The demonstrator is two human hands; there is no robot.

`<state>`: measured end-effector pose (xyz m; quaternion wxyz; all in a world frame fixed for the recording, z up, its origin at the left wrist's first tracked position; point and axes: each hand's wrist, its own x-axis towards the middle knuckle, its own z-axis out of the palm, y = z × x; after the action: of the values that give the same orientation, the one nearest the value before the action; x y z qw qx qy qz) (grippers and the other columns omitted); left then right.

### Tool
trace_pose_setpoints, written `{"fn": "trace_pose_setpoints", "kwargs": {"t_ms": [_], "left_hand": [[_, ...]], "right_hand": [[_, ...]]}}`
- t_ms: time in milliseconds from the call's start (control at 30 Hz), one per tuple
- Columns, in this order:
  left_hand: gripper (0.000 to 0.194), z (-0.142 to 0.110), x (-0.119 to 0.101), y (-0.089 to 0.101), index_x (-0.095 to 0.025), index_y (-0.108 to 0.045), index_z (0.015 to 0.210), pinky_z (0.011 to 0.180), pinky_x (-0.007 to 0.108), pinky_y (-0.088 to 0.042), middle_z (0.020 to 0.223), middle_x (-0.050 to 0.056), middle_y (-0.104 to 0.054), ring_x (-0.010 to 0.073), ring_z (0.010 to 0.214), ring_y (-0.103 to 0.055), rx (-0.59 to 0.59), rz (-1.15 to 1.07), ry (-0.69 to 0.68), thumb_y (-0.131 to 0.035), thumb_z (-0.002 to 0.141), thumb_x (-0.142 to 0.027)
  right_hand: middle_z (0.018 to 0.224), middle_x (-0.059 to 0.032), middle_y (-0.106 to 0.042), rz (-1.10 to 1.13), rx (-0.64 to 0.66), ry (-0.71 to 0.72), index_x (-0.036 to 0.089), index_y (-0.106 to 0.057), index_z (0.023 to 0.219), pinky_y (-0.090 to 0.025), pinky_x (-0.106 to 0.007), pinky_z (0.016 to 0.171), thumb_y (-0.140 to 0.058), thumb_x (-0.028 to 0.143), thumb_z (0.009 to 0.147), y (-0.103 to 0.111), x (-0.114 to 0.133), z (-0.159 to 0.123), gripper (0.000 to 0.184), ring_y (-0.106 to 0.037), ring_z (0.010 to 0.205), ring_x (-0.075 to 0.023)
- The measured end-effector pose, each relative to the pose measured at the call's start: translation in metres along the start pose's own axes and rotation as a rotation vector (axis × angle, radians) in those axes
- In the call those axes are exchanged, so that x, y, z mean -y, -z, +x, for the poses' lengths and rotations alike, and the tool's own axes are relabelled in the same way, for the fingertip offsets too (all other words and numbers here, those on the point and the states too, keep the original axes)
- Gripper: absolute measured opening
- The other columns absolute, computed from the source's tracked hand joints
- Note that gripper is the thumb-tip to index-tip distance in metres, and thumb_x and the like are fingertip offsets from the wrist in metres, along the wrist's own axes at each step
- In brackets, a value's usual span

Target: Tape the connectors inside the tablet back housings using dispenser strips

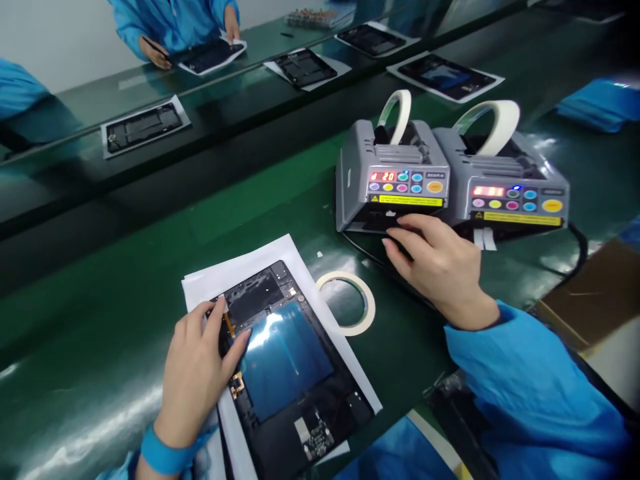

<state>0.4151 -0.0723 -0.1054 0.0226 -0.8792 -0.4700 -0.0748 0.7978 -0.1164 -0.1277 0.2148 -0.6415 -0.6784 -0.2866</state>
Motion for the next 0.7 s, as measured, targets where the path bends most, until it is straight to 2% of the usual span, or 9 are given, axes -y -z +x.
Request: {"fn": "trace_pose_setpoints", "kwargs": {"t_ms": [100, 200, 267, 433, 700], "left_hand": [[0.057, -0.0004, -0.0007, -0.0007, -0.013, -0.052, 0.142, 0.092, 0.053, -0.052, 0.123, 0.02, -0.058, 0.037, 0.108, -0.056, -0.007, -0.017, 0.012, -0.042, 0.102, -0.052], [0.058, -0.001, -0.0007, -0.0019, -0.011, -0.052, 0.141, 0.09, 0.052, -0.052, 0.123, 0.02, -0.058, 0.0372, 0.107, -0.057, -0.015, -0.008, -0.005, -0.042, 0.102, -0.052], [0.058, -0.0015, -0.0005, -0.0026, -0.01, -0.052, 0.141, 0.09, 0.052, -0.052, 0.123, 0.021, -0.058, 0.0371, 0.107, -0.057, -0.021, 0.004, -0.016, -0.042, 0.102, -0.052], [0.058, -0.0026, -0.0008, -0.003, -0.01, -0.051, 0.142, 0.092, 0.053, -0.052, 0.125, 0.021, -0.058, 0.0374, 0.109, -0.057, -0.014, 0.013, -0.019, -0.043, 0.102, -0.051], [0.058, -0.0019, -0.0013, -0.003, -0.012, -0.053, 0.141, 0.093, 0.054, -0.052, 0.124, 0.021, -0.059, 0.0376, 0.11, -0.057, -0.014, -0.029, 0.002, -0.045, 0.101, -0.052]], "right_hand": [[0.115, -0.0108, -0.07, 0.02, 0.01, -0.042, 0.019, -0.064, 0.123, -0.054, -0.034, 0.077, -0.059, 0.025, 0.096, 0.0011, -0.0003, -0.0012, 0.028, -0.068, 0.099, -0.0227], [0.112, -0.011, -0.071, 0.014, 0.007, -0.059, 0.017, -0.062, 0.129, -0.052, -0.033, 0.073, -0.058, 0.024, 0.096, 0.0009, 0.001, 0.0008, 0.034, -0.069, 0.097, -0.0227], [0.11, -0.0102, -0.072, 0.004, 0.015, -0.057, 0.017, -0.064, 0.126, -0.05, -0.032, 0.069, -0.058, 0.024, 0.096, 0.0006, 0.0021, 0.0017, 0.031, -0.069, 0.094, -0.022], [0.107, -0.0081, -0.072, 0.024, -0.004, -0.006, 0.018, -0.068, 0.103, -0.051, -0.031, 0.069, -0.063, 0.026, 0.095, -0.0001, 0.0018, 0.0014, 0.013, -0.069, 0.091, -0.0206], [0.107, -0.0096, -0.072, 0.057, -0.019, -0.092, 0.021, -0.063, 0.122, -0.047, -0.034, 0.062, -0.057, 0.026, 0.098, -0.0026, -0.0026, 0.0025, 0.026, -0.069, 0.089, -0.0237]]}}
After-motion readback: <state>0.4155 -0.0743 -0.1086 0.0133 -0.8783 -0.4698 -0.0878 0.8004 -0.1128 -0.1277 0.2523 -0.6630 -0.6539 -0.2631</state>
